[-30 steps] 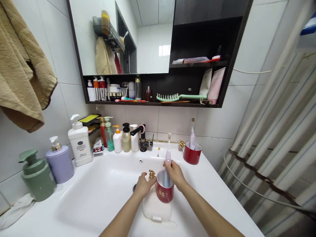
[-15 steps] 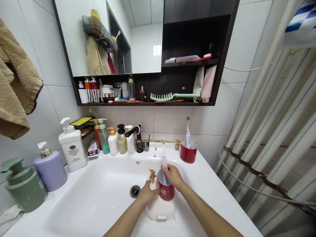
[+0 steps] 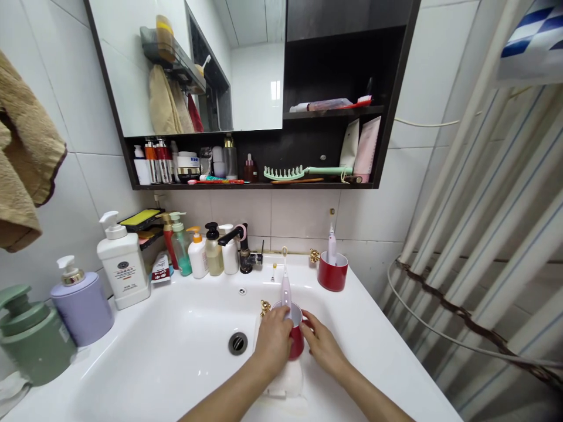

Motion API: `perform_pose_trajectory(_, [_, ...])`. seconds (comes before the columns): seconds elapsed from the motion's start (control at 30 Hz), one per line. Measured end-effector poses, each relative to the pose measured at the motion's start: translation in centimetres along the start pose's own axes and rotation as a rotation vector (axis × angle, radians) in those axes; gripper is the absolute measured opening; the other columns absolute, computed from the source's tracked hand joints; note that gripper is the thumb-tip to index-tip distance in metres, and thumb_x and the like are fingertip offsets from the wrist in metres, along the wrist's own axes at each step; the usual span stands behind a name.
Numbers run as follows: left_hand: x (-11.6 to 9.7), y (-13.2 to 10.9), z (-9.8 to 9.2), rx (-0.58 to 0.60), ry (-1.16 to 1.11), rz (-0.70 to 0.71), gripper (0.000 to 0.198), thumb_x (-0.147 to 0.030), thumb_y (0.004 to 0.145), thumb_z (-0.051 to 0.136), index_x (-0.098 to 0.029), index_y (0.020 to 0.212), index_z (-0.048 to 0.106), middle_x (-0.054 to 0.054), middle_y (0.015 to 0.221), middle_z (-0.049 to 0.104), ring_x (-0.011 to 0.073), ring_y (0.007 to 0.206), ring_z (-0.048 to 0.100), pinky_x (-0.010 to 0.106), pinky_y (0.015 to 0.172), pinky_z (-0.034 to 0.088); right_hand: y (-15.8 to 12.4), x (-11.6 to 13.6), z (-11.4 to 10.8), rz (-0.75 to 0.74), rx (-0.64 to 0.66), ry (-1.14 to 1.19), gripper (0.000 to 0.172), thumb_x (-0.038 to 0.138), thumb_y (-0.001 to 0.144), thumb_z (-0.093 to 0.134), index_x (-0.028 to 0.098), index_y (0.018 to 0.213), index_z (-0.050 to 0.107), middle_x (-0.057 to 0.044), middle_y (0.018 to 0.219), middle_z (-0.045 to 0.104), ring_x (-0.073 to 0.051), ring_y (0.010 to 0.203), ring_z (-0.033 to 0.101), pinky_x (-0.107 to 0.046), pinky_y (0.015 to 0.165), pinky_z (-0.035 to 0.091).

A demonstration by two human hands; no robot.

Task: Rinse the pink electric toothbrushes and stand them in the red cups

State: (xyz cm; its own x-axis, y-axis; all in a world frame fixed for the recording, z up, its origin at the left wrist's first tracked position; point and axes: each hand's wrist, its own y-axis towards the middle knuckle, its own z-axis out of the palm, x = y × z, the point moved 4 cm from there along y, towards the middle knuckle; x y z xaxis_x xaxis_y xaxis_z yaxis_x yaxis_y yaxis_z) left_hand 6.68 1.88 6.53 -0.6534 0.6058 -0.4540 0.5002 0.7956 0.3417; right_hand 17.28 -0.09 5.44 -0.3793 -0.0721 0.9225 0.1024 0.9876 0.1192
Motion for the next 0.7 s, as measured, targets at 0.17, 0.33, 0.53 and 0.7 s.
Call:
perform_pose_trajectory(0.17, [-1.6, 2.7, -1.7, -0.037, 0.164, 0.006, 0.024, -0.015, 0.060, 0.043, -0.017, 0.081, 0.054, 0.003, 0.105, 0.045, 0.0186, 0.097, 0.034, 0.029, 0.081, 0.028, 2.0, 1.0, -1.0, -0.046, -0.105, 0.012, 0.044, 0.033, 0.069, 0.032, 0.012, 0.107, 0.035, -0.008, 0.093, 0.054, -0.014, 0.076, 0.053, -0.026, 0.067, 0.042])
perform_pose_trajectory(0.33, [-2.8, 8.0, -3.2, -0.119, 0.248, 0.065, 0.023, -0.017, 0.064, 0.040, -0.018, 0.083, 0.053, 0.001, 0.104, 0.045, 0.0172, 0.096, 0.035, 0.027, 0.080, 0.030, 6.1, 2.9, -3.0, -0.114, -0.237, -0.066, 0.044, 0.031, 0.069, 0.029, 0.014, 0.110, 0.032, -0.008, 0.094, 0.054, -0.015, 0.077, 0.053, -0.028, 0.067, 0.042])
perform_pose_trajectory(0.53, [-2.2, 12.4, -2.3, -0.115, 0.298, 0.022, 0.020, -0.018, 0.064, 0.041, -0.018, 0.081, 0.053, 0.002, 0.104, 0.045, 0.0181, 0.093, 0.036, 0.027, 0.074, 0.034, 8.5, 4.6, -5.9, -0.225, -0.405, -0.301, 0.034, 0.024, 0.065, 0.037, 0.018, 0.098, 0.045, -0.005, 0.098, 0.052, -0.017, 0.091, 0.045, -0.031, 0.078, 0.034])
perform_pose_trajectory(0.7, [-2.5, 13.8, -1.2, -0.087, 0.359, -0.007, 0.021, -0.015, 0.064, 0.040, -0.017, 0.080, 0.053, 0.004, 0.096, 0.047, 0.0188, 0.088, 0.039, 0.028, 0.067, 0.037, 8.9, 3.2, -10.5, -0.147, -0.548, -0.526, 0.031, 0.022, 0.059, 0.045, 0.016, 0.088, 0.052, -0.010, 0.110, 0.038, -0.027, 0.103, 0.029, -0.039, 0.083, 0.024])
